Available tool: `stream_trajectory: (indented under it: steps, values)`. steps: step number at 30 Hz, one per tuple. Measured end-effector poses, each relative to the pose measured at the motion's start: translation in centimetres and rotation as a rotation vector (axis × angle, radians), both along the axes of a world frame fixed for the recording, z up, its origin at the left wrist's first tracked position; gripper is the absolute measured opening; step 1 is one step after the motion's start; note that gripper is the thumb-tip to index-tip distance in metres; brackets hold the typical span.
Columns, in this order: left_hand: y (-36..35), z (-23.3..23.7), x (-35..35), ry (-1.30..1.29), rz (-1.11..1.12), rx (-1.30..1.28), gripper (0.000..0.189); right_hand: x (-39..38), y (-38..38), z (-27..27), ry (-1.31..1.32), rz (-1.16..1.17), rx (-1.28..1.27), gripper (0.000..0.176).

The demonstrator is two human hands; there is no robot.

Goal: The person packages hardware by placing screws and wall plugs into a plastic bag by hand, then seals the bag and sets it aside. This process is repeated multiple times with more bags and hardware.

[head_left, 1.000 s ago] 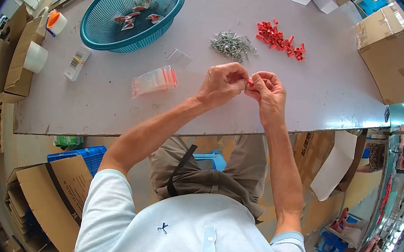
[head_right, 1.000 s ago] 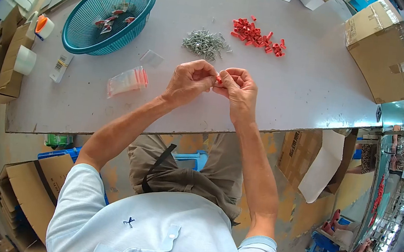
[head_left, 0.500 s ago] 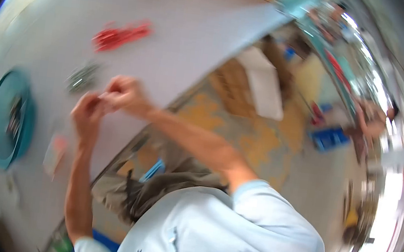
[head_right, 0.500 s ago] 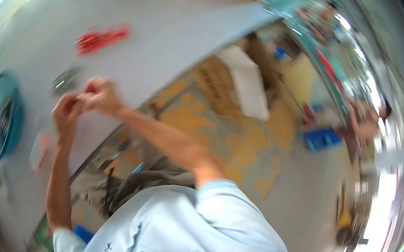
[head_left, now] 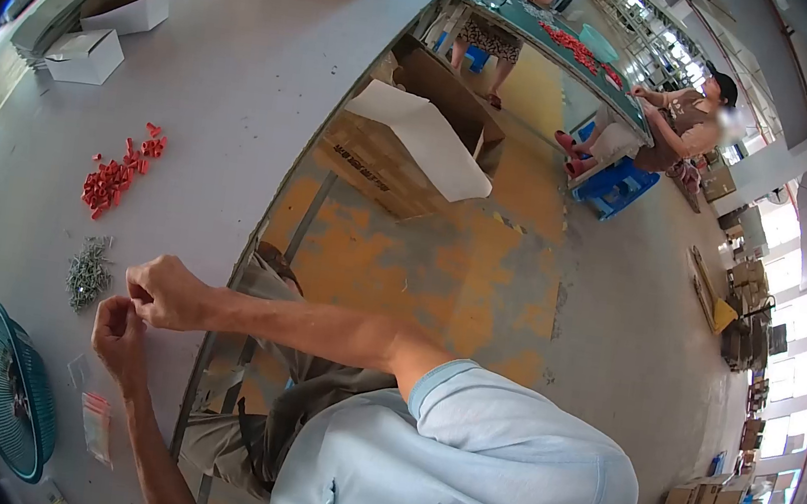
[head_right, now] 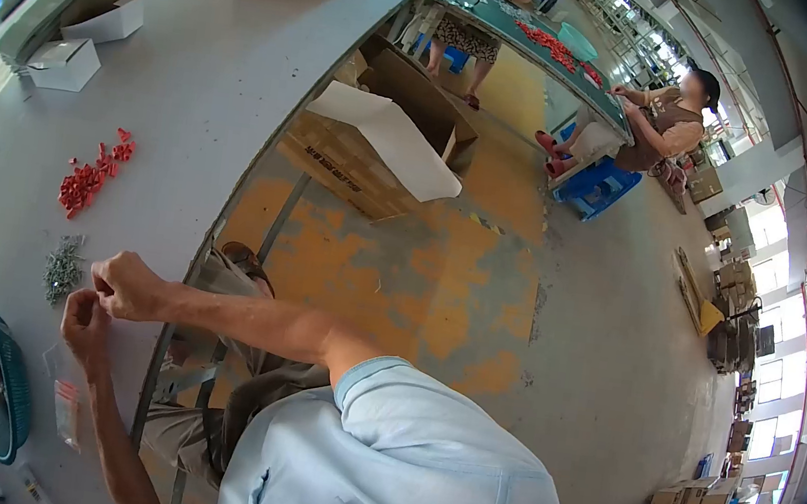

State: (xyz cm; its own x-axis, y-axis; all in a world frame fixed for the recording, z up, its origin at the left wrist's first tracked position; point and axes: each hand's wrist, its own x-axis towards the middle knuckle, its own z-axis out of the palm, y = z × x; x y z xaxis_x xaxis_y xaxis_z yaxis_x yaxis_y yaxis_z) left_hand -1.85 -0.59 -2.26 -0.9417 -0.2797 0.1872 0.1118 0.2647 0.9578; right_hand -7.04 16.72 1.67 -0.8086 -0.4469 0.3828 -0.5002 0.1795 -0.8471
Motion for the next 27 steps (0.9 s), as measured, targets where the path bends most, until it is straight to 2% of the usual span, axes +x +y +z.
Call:
stream_trajectory:
  steps: [2, 5, 7, 8, 10, 14, 27]
  values:
    - [-0.2, -0.1, 0.0, 0.003, -0.002, -0.045, 0.005, -0.1, -0.1, -0.1, 0.041, 0.004, 0.033, 0.014]
    - [-0.4, 1.1, 0.2, -0.05, -0.007, 0.019, 0.004, -0.4, 0.3, 0.0, 0.071, 0.056, 0.058, 0.011]
    - [-1.0, 1.5, 0.4, -0.094, -0.093, 0.275, 0.005, -0.4, 1.0, 0.5, 0.141, 0.025, 0.033, 0.009]
    - [-1.0, 1.7, 0.6, -0.09, -0.083, 0.277, 0.005, -0.7, 1.0, 0.2, 0.144, 0.034, 0.034, 0.009]
    - [-0.7, 2.2, 0.7, -0.132, -0.081, 0.448, 0.006, -1.2, 1.3, -0.2, 0.21, 0.112, 0.024, 0.011]
    - [-1.3, 2.3, 0.7, -0.148, -0.123, 0.45, 0.006, -0.9, 1.3, 0.2, 0.195, 0.191, 0.03, 0.013]
    - [-0.9, 3.0, 0.7, -0.136, -0.162, 0.306, 0.006, -0.4, 0.8, -0.5, 0.611, 0.101, 0.211, 0.011]
